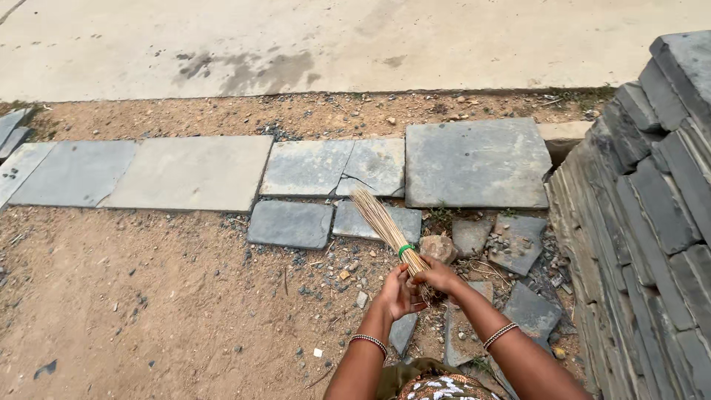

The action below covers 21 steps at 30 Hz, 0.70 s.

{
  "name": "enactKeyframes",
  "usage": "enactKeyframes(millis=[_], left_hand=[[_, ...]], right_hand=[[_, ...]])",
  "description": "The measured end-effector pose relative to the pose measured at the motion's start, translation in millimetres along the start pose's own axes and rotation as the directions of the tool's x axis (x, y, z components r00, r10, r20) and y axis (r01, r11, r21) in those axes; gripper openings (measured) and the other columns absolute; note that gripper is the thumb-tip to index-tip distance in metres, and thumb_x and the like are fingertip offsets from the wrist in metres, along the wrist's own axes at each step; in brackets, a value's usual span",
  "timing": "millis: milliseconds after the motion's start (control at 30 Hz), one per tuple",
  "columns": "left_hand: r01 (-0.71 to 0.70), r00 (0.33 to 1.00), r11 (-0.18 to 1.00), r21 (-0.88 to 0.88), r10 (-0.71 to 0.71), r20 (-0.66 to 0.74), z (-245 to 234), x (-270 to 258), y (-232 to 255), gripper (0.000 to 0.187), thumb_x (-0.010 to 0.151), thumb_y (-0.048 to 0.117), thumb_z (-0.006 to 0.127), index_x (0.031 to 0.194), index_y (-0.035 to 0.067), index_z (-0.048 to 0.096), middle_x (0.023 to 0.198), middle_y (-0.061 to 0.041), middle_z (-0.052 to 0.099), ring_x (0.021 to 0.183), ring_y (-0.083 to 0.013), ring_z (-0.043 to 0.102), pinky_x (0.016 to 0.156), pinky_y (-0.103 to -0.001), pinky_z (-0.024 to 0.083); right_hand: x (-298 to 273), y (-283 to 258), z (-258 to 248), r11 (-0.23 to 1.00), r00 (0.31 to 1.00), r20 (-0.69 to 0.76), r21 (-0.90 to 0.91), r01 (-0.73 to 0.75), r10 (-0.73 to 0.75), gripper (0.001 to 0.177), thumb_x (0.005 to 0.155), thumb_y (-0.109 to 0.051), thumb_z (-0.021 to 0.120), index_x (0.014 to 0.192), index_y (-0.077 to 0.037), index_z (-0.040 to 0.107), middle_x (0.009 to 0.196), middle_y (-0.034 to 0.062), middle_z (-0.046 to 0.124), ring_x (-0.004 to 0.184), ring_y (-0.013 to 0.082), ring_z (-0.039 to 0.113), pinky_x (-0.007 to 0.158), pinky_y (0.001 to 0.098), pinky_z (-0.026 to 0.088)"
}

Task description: The person sweeps an outdoor dirt area and a stone walkway using a broom made of a bundle of sticks, clearing dust and debris from the surfaces.

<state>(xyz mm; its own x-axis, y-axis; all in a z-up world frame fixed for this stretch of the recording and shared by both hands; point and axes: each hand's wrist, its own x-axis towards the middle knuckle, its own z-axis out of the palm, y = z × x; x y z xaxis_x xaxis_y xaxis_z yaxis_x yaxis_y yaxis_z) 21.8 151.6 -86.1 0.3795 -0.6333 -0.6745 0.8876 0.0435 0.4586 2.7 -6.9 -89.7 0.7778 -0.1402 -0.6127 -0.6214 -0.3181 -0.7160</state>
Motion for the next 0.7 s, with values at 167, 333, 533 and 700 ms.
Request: enactKeyframes(millis=[167,333,533,700], left_hand=[[-0.046,0.968,0.999,-0.027,0.038,-0.246,-96.7,-43.0,-37.6,0.09,0.099,0.078,0.031,0.163,0.016,0.022,0.135,-0.013,0.051,0.12,-0.0326,0.056,0.105,-0.05,0.051],[-0.345,0.846,0.897,-0.274,0.171,-0.504,-156.2,-92.0,-59.0,0.082,0.095,0.08,0.044,0.14,0.013,0.059,0.121,-0.014,0.06,0.097,-0.0277,0.057,0.086,-0.045,0.052],[-0.685,0.687,0.494,-0.535,0.196,-0.699,-213.5,-126.8,-66.1,0.029,0.09,0.039,0.067,0.112,0.021,0.071,0.086,-0.008,0.068,0.069,-0.0259,0.065,0.062,-0.046,0.053],[-0.639,0.722,0.476,-0.605,0.097,-0.686,-251.5,-148.7,-55.9,0.025,0.093,0.038,0.068,0.093,0.013,0.063,0.076,-0.008,0.065,0.056,-0.0261,0.061,0.049,-0.044,0.05]], right_hand=[[4.4,-30.7,92.5,0.962,0.959,0.282,-0.266,0.067,0.011,0.098,0.078,-0.028,0.076,0.161,-0.017,0.026,0.142,0.0189,0.066,0.121,0.0263,0.068,0.111,0.0451,0.045],[-60.8,-93.4,153.1,0.97,0.868,0.492,-0.234,0.06,0.065,0.094,0.082,-0.03,0.069,0.163,-0.017,0.024,0.145,0.0236,0.059,0.127,0.0384,0.06,0.109,0.053,0.049],[-107.2,-111.2,220.5,0.961,0.78,0.622,-0.25,0.121,0.063,0.093,0.081,-0.034,0.07,0.162,-0.023,0.027,0.151,0.0193,0.053,0.146,0.0337,0.042,0.121,0.0528,0.032],[-101.0,-121.6,257.1,0.955,0.78,0.625,-0.247,0.166,0.026,0.088,0.082,-0.038,0.071,0.159,-0.022,0.033,0.151,0.016,0.058,0.147,0.0313,0.041,0.123,0.0512,0.029]])
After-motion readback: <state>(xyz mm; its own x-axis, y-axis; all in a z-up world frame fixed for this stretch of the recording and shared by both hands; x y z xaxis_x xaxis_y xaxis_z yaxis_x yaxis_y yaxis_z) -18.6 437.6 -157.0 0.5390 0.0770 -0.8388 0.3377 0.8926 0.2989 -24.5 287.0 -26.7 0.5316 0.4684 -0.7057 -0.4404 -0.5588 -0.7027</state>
